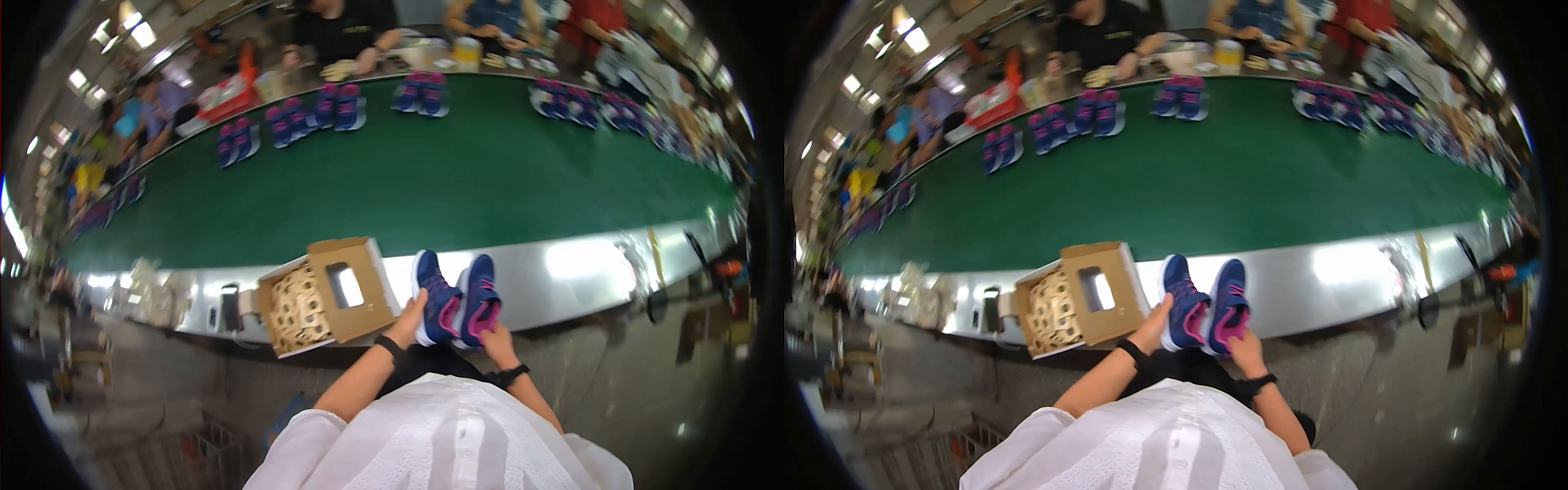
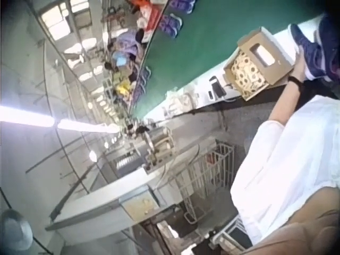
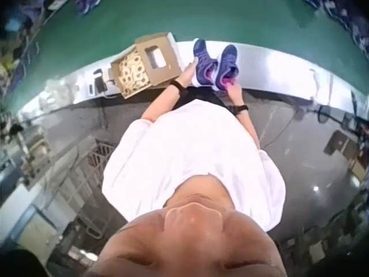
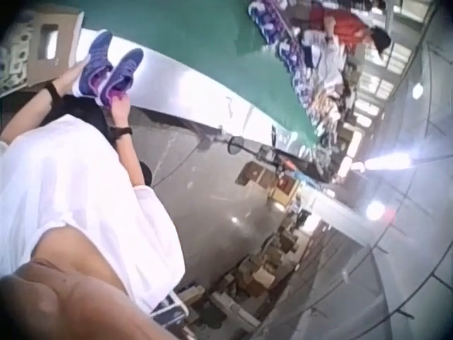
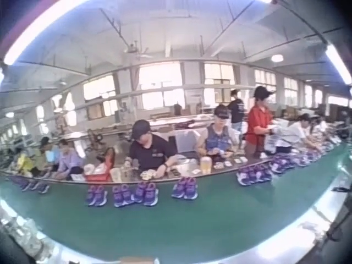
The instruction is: Cleaning a blue and pink athletic shoe with a sponge at a manufacturing station.
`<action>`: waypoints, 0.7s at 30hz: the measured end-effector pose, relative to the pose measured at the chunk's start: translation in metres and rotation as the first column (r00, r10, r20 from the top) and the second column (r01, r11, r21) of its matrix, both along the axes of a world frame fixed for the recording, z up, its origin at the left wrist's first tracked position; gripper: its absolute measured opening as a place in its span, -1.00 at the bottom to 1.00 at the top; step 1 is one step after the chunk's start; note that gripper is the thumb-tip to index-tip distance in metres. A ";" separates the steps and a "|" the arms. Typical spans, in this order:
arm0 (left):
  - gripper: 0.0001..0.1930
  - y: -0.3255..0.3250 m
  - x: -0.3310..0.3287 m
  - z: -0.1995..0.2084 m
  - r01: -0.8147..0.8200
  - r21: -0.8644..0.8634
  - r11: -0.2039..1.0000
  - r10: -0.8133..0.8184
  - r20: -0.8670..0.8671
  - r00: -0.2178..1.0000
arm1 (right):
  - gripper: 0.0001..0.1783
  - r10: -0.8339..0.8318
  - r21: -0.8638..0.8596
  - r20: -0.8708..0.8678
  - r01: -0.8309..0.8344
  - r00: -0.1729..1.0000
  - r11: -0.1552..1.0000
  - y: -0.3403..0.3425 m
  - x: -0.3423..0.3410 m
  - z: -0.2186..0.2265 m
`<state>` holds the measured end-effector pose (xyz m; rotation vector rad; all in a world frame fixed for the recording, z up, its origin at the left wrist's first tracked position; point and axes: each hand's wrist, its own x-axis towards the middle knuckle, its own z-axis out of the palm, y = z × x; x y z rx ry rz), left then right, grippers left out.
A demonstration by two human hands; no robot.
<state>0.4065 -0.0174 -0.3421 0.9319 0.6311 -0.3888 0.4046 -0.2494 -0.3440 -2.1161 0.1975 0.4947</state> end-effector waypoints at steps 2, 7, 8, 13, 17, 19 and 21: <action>-0.33 0.001 -0.019 -0.013 -0.149 -0.099 0.984 0.161 0.125 0.979 | -0.65 -0.006 0.087 -0.028 0.009 1.000 0.996 -0.017 0.016 -0.013; -0.39 0.021 -0.066 0.036 -0.391 -0.114 0.913 0.405 0.153 0.901 | -0.64 0.164 -0.251 0.166 -0.119 0.972 0.961 -0.043 0.045 -0.040; -0.40 0.031 -0.078 0.051 -0.439 -0.179 0.880 0.470 0.197 0.861 | -0.61 0.193 -0.289 0.193 -0.132 0.962 0.948 -0.040 0.053 -0.047; -0.43 0.058 -0.153 0.115 -0.681 -0.209 0.702 0.710 0.286 0.644 | -0.59 0.326 -0.320 0.211 -0.250 0.922 0.914 -0.037 0.080 -0.049; -0.42 0.079 -0.206 0.139 -0.721 -0.364 0.589 0.799 0.393 0.454 | -0.61 0.390 -0.399 0.472 -0.203 0.791 0.894 -0.022 0.089 -0.020; -0.43 0.093 -0.232 0.140 -0.763 -0.410 0.499 0.855 0.376 0.357 | -0.62 0.439 -0.399 0.541 -0.241 0.717 0.885 0.008 0.080 0.019; -0.43 0.110 -0.259 0.144 -0.780 -0.422 0.463 0.872 0.376 0.314 | -0.67 0.514 -0.368 0.562 -0.361 0.648 0.857 0.040 0.070 0.051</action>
